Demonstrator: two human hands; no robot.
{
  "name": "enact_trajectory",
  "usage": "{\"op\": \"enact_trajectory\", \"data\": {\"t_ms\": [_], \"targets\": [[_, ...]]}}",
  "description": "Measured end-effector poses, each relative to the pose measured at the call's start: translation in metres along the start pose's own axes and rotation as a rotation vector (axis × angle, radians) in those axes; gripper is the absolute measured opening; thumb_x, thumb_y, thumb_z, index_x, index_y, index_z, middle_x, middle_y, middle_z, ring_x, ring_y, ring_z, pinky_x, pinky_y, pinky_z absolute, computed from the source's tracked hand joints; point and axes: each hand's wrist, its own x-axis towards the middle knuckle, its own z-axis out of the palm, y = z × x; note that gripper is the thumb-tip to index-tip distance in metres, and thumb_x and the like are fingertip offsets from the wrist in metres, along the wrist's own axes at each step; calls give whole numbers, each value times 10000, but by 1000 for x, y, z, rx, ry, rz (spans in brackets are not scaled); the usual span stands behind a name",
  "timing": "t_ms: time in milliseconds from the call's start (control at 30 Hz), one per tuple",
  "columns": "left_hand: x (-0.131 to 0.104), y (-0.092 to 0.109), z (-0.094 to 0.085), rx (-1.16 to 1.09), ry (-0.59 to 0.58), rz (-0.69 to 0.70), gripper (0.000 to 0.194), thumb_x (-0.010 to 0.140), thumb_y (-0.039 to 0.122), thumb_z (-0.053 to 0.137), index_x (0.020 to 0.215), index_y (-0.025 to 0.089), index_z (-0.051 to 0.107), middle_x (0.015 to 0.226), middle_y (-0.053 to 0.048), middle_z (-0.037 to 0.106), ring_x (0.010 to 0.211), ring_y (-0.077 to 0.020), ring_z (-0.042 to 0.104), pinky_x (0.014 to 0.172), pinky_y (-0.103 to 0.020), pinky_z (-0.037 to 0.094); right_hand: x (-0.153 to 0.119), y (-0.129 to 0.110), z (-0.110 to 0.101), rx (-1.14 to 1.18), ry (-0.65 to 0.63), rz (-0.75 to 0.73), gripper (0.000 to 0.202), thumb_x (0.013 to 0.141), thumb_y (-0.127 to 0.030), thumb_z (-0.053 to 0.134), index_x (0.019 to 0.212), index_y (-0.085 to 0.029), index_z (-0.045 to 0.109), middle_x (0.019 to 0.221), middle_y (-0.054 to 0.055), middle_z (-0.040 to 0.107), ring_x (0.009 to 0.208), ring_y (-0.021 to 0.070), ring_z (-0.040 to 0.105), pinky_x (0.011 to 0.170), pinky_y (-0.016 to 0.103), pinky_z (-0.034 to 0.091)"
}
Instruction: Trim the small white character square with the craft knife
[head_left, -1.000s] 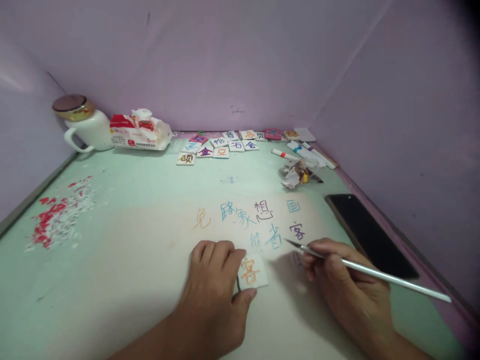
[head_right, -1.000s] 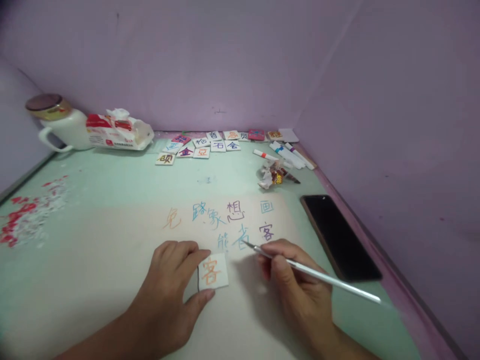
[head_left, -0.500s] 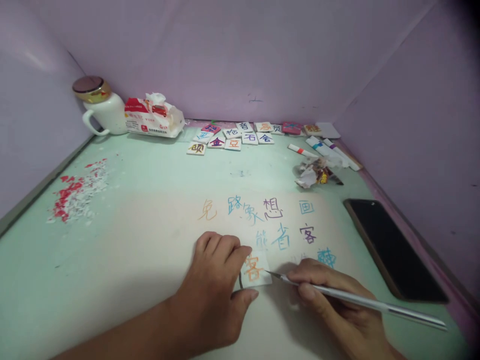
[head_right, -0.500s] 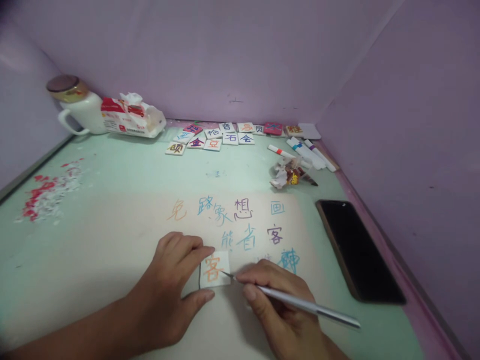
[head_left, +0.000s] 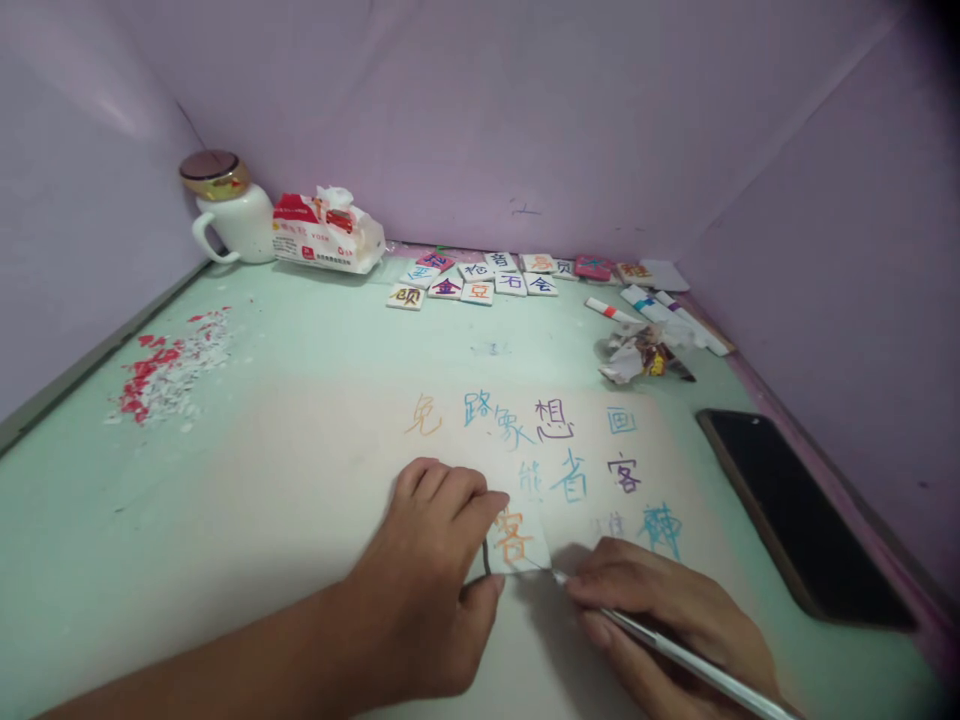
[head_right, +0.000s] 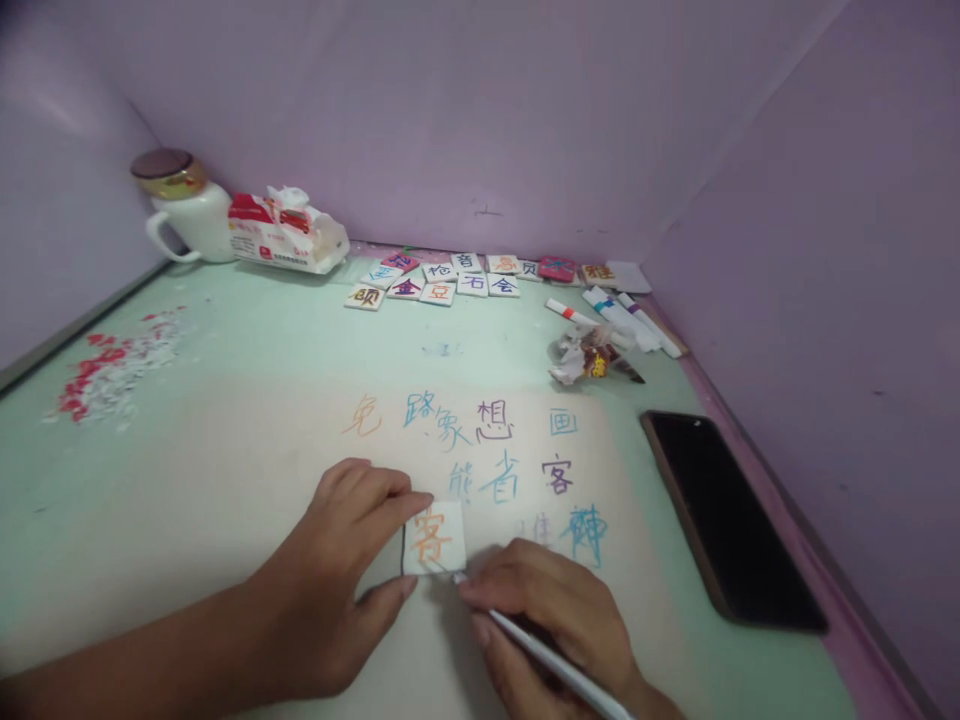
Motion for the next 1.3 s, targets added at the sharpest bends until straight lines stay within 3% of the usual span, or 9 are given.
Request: {"op": "enact_trajectory", "data": {"t_ms": [100,233,333,500,700,867,1067,1167,1300], "targets": [[0,-3,4,7,39,37,464,680,116,554,1138,140,481,1000,-113,496,888,-267,449,840,-491,349,-4,3,-1,29,69,47,275,754,-88,599,909,-307,654,706,-44,704,604,130,666,538,177,536],[1,-6,6,10,54,65,449,690,125,544,1136,131,495,1000,-112,497,892,-263,447,851,-496,342,-11,17,-3,57,248,241,137,789,-201,633,853,-307,691,685,-36,667,566,109,602,499,170,471],[2,-6,4,20,36,58,461,669,110,540,1128,142,512,1006,-106,501,922,-265,448,875,-491,337,-11,21,0,148,280,321,79,813,-272,621,804,-276,699,615,-23,620,539,117,552,483,198,431],[2,-4,2,20,39,56,482,604,79,531,1083,131,539,993,-104,506,931,-263,453,892,-488,336,-9,15,6,197,210,227,105,833,-226,593,836,-269,689,570,-35,609,494,109,551,457,190,424],[0,-4,3,24,48,57,517,586,71,504,1094,165,522,1019,-96,498,958,-271,452,896,-490,345,-11,21,0,-16,66,-7,339,809,-61,554,1060,-275,634,810,-4,711,675,132,659,622,203,515],[-1,-5,2,48,12,59,504,639,96,545,1138,152,498,1049,-111,487,972,-279,454,890,-497,354,-9,24,-12,211,4,117,421,874,-117,490,1220,-345,567,1005,-5,719,857,142,672,805,246,521],[-1,-7,3,94,12,83,444,775,234,577,1194,139,466,1074,-122,488,979,-282,458,891,-518,341,0,15,-23,597,-19,415,199,879,-271,527,997,-274,687,916,22,739,852,152,672,765,224,523],[0,-7,1,110,5,96,365,785,239,574,1126,131,502,1015,-115,505,933,-271,476,859,-506,354,4,13,-25,495,-80,496,75,826,-271,605,885,-225,620,778,17,706,681,132,638,609,205,510],[2,-4,-1,142,-1,94,358,788,285,593,1103,142,501,971,-99,527,892,-259,490,877,-526,330,5,11,-26,127,-147,460,63,877,-211,479,930,-226,509,758,11,679,610,134,592,570,240,470]]}}
